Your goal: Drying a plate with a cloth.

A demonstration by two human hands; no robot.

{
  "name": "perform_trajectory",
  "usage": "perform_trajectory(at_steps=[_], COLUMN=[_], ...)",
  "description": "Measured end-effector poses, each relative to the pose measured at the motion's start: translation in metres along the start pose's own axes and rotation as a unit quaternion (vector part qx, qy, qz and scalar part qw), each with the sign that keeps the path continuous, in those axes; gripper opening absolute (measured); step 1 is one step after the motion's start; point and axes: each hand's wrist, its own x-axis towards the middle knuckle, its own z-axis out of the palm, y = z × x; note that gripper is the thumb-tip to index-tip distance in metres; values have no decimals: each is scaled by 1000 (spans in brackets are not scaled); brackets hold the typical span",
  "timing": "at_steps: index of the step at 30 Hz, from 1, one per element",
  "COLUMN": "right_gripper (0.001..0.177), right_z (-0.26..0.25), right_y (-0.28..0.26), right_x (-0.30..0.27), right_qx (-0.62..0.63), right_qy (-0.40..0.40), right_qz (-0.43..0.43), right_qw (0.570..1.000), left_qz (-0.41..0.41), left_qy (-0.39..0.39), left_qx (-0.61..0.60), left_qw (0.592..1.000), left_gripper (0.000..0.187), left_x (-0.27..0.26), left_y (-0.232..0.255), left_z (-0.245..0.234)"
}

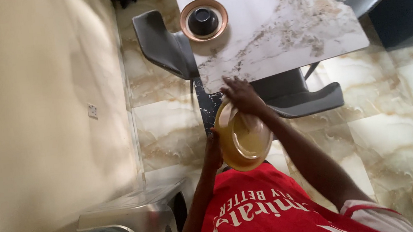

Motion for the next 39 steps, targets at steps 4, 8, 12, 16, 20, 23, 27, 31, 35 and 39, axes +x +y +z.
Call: perform_trajectory(at_steps=[4, 8, 12, 16, 20, 23, 27, 31, 35, 39], right_gripper=[53, 55, 54, 66, 69, 70, 68, 52, 30, 39], right_z=[-25, -56, -26, -38, -54, -75, -87, -93, -79, -51], right_y=[29, 47, 70, 40, -6, -43, -59, -48, -15, 23], right_x=[3, 8, -4, -5, 22, 55, 123, 193, 250, 287], right_qx=[230, 373, 292, 144, 72, 92, 130, 60, 211, 217], right_qy=[-58, -18, 73, 121, 71, 38, 70, 64, 25, -23], right_qz=[85, 126, 21, -37, -95, -127, -133, -91, 19, 104], right_qw=[968, 919, 953, 982, 990, 987, 980, 992, 977, 970], left_qz=[-50, -59, -61, -45, -58, -28, 3, 179, 87, 10], left_qy=[54, 90, 133, 126, 194, 177, 201, 126, 104, 76], left_qx=[-225, -309, -381, -412, -425, -321, -26, 156, -41, -185], left_qw=[971, 945, 913, 901, 882, 930, 979, 963, 990, 980], left_gripper=[82, 85, 89, 89, 83, 83, 79, 72, 65, 60], left_x=[13, 50, 79, 99, 132, 157, 183, 196, 193, 198], left_y=[41, 82, 102, 137, 149, 115, 98, 74, 93, 115], left_z=[-3, -14, -28, -19, -12, -21, -27, -50, -79, -133])
